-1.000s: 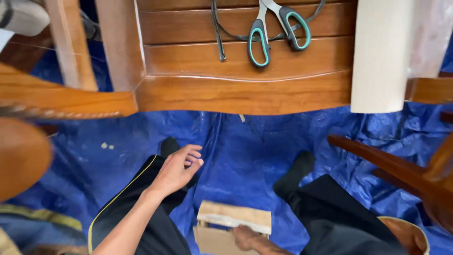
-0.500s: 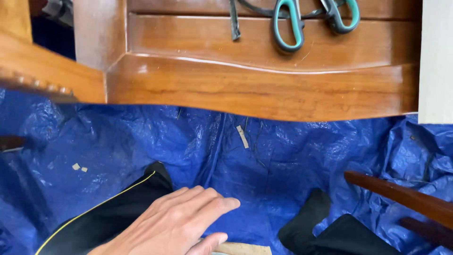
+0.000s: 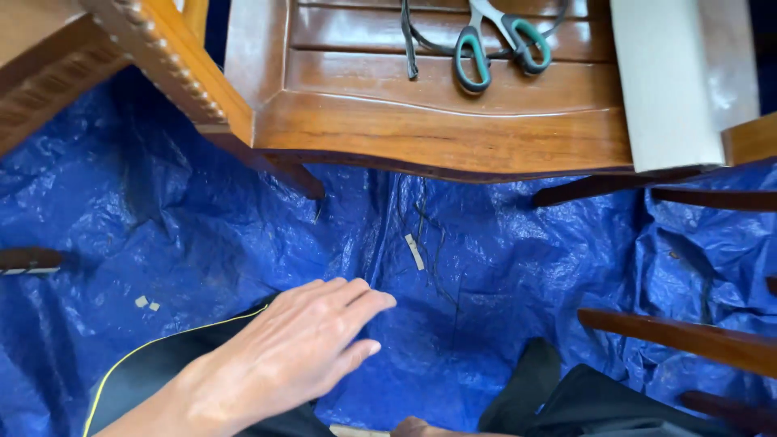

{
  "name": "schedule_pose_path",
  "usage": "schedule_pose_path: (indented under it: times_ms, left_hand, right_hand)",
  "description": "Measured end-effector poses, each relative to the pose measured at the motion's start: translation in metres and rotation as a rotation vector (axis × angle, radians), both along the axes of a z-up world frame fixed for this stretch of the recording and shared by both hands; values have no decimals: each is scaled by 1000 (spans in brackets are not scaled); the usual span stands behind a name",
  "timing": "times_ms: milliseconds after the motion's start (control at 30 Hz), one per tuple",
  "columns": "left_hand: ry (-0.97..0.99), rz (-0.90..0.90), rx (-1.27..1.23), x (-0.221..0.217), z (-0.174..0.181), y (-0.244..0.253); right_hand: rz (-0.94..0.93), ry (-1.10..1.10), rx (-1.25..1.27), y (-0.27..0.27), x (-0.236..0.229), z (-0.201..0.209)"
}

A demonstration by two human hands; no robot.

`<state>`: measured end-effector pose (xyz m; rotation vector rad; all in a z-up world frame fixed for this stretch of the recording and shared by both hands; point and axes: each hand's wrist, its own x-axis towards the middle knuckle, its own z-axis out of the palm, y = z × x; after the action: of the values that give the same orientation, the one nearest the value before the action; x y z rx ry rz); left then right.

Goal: Cut corrugated cardboard pieces using scissors to prepare for furniture packing or protection.

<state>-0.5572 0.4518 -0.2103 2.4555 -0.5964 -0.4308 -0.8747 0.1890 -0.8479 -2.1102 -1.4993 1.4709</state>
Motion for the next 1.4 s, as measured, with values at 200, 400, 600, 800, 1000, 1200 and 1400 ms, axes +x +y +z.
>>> schedule_pose_path:
  times_ms: [200,400,600,800,1000,1200,1400]
  left_hand:
    - [-75,7,14,-6,8,2]
    - [-186,41,-20,-14,15,3]
    - [-233,49,-42,-19,14,2]
    - [-261,116,-21,-22,20,7]
    - [-603,405,-333,3,22,39]
    - [-1096,689,-336,99,-42,105]
    - [-819,838,-713,128,-49,106]
  right_hand:
    - [63,-93,23,53,206,251]
    - [-736,-612,1034,77,374,482]
    - [-877,-1307,1071,61,506,559]
    - [-1042,-1112,856,60,524,557]
    - [-1027,-1052,935,38,507,552]
    - [-987,-1434,1032,-54,456,551]
    - [-1141,-1785,949,-143,502,566]
